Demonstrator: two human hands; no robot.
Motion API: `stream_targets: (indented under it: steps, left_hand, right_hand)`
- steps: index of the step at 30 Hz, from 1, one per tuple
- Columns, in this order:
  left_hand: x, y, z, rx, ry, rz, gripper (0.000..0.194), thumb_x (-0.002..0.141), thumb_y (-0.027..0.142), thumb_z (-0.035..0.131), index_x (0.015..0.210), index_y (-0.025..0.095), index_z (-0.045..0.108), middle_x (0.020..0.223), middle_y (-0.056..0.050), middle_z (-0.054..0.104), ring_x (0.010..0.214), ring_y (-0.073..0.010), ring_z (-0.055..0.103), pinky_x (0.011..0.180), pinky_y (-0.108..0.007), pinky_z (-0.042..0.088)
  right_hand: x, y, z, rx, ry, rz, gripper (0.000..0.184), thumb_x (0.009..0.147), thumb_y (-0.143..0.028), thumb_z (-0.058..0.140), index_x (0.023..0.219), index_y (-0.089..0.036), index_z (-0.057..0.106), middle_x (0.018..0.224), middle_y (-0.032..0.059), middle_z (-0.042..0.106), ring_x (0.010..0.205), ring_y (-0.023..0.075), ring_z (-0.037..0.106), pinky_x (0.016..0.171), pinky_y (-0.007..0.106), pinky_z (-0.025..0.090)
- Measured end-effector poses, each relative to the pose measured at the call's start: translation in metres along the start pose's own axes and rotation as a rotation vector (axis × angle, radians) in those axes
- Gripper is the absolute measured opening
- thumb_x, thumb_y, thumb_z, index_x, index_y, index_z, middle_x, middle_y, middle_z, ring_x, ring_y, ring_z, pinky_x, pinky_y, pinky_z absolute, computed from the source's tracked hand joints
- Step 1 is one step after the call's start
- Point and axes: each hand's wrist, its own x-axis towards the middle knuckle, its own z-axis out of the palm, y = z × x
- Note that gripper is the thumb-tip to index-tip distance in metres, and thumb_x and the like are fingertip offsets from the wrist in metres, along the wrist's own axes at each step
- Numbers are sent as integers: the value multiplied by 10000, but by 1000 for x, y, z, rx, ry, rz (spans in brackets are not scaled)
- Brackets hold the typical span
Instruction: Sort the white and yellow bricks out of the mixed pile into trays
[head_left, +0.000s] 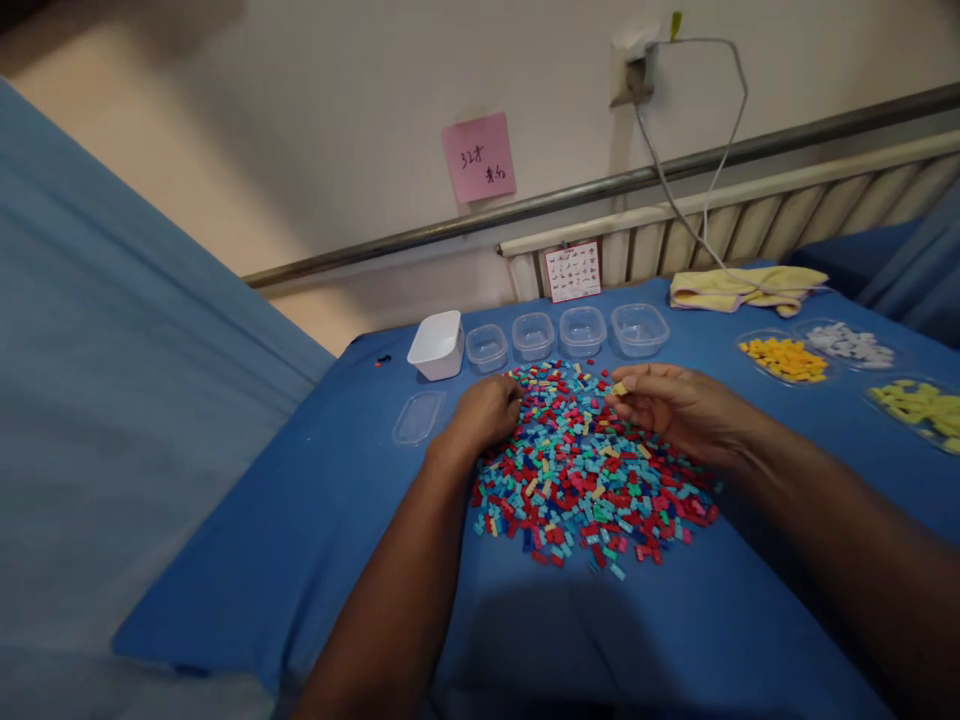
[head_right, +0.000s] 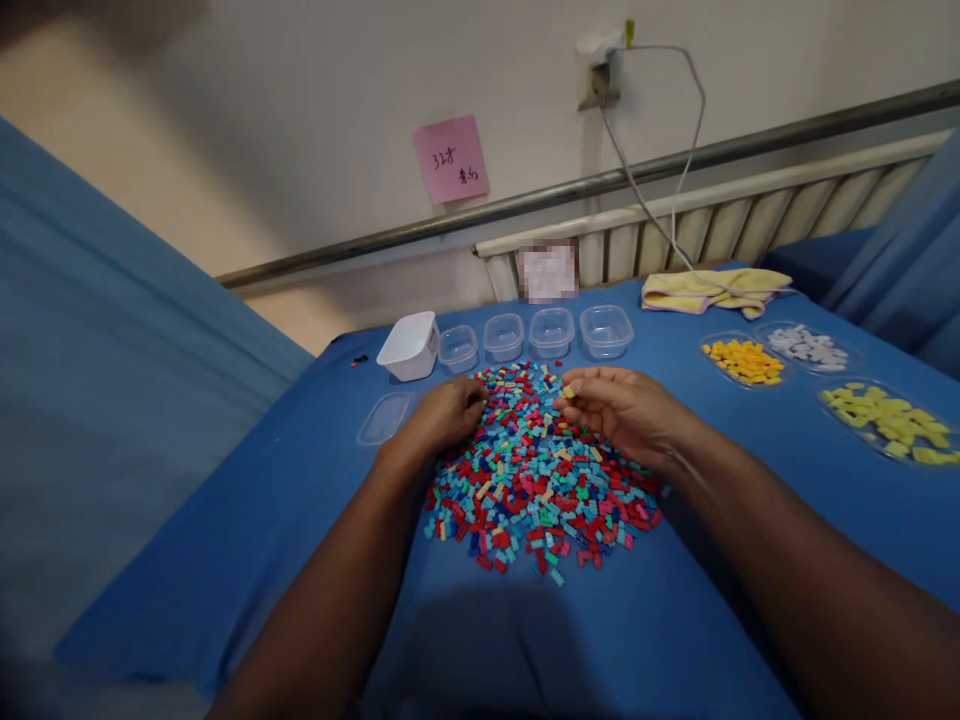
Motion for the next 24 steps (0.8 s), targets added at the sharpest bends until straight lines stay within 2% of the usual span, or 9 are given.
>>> stream_targets:
  steps: [2, 5, 8, 11, 13, 16, 19, 21, 24]
  left_hand:
    - [0, -3, 0, -28, 17, -16, 122, 945, 153, 615, 863, 197, 693, 920, -68, 714, 849, -240, 649, 700, -350, 402]
    - [-1, -5, 1, -58, 90, -34, 104, 943, 181, 642, 1014, 182, 718, 1076, -97, 726, 1007, -267, 665, 836, -358, 458]
    - [-3, 6, 1, -293, 180, -47, 165, 948, 199, 634, 1091, 178, 714, 1063, -66, 735, 937, -235, 667, 819, -346, 484]
    - [-5, 31, -3, -652, 226, 98, 142, 973, 231, 637, 1066, 183, 733, 992, -24, 753, 879, -194, 685, 798, -318, 514]
    - [-7, 47, -6, -728, 203, 269, 175, 1004, 259, 652, 1122, 189, 761, 1070, -32, 776, 986, -197, 716, 891, -326, 539]
    - [-8, 52, -10, -678, 210, 363, 251, 1041, 242, 630, 1241, 205, 776, 1189, -54, 781, 1105, -209, 724, 999, -353, 544]
    - [-7, 36, -8, -491, 244, 197, 274, 1032, 195, 620, 1246, 201, 791, 1216, -67, 783, 1131, -229, 723, 1016, -370, 544]
    - [-6, 25, -4, -314, 143, 117, 275, 1015, 179, 637, 1231, 205, 804, 1227, -69, 781, 1145, -254, 719, 1000, -381, 544]
    - [-4, 21, 2, -63, -5, 97, 254, 1004, 152, 622, 1143, 195, 831, 1181, -89, 775, 1124, -286, 714, 950, -391, 543]
  right_hand:
    - [2, -1, 1, 147, 16, 30, 164, 817, -38, 787, 926, -161, 797, 849, 36, 778, 791, 141, 760, 825, 229, 679]
    - [4, -2, 4, 262, 33, 82, 171, 910, -32, 672, 948, -147, 793, 834, 47, 762, 741, 129, 735, 751, 204, 678]
    - [3, -1, 12, 305, 38, 159, 233, 1001, -76, 556, 984, -123, 783, 876, 95, 772, 724, 149, 731, 686, 223, 676]
    - [0, 5, 23, 313, 19, 232, 292, 1105, -197, 506, 992, -132, 767, 898, 122, 776, 801, 184, 762, 752, 274, 700]
    - [-4, 9, 30, 328, -28, 254, 303, 1143, -270, 518, 991, -153, 753, 923, 113, 781, 867, 193, 778, 826, 305, 710]
    - [-7, 14, 36, 354, -62, 256, 266, 1150, -279, 546, 1004, -169, 739, 974, 103, 784, 925, 189, 790, 893, 320, 710]
    - [-7, 11, 35, 356, 10, 243, 218, 1135, -233, 565, 1008, -158, 725, 974, 113, 773, 932, 197, 795, 912, 323, 713]
    - [-4, 7, 32, 352, 71, 231, 215, 1136, -219, 554, 1006, -155, 712, 966, 110, 762, 929, 195, 791, 901, 311, 717]
    - [1, 2, 26, 349, 148, 206, 234, 1153, -251, 529, 1009, -182, 700, 948, 84, 746, 923, 173, 777, 871, 275, 718]
